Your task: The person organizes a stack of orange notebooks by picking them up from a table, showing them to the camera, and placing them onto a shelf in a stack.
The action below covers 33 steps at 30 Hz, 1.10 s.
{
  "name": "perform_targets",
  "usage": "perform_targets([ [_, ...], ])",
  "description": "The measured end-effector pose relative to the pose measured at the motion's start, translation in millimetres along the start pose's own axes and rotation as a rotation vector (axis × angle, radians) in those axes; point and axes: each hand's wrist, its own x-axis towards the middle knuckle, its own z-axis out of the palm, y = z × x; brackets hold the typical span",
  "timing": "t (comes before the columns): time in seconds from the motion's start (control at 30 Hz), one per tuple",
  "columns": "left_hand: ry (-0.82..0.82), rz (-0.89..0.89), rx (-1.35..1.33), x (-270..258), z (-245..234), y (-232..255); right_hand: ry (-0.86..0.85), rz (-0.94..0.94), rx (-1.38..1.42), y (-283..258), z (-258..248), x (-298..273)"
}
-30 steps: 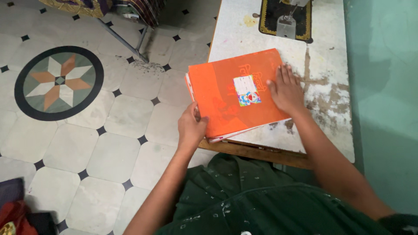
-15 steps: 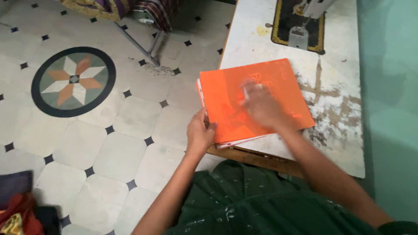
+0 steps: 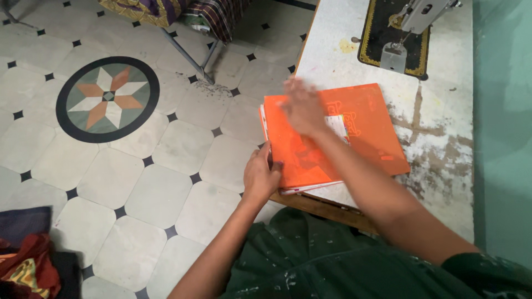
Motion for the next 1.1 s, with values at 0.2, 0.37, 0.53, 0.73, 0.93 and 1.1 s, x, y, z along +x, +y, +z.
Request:
perform_targets([
  [0.2,-0.068,-0.139,-0.46,6.8,1.5,-15.3,-0.029,-0.228,0.293,-79.7,-44.3,-68.7],
  [0.37,-0.202,-0.284,-0.906,12.4,-3.0,-16.8,-0.151,-0.29,0.356,-85.4,-80.2,-156.3],
  [0.53,-0.046,-0.269,-0.502,10.0,-21.3,26.5,-0.203,-0.377,0.315,-60.1,-108.1,-206.6],
  [0.73,-0.374,-0.469,-1.104,17.3,-66.1,110.5,0.174,-0.042,0.34,-30.0,-157.2,-208.6],
  [0.93,-0.369,-0.027,-1.284,6.1,-109.9,151.6,0.576,0.412,-0.164,-3.5,-225.5,-184.4],
  [1.1,-0.245,0.082,-1.219,23.7,-101.2,116.2,0.653,0.338,1.181,19.3,-289.5,-156.3],
])
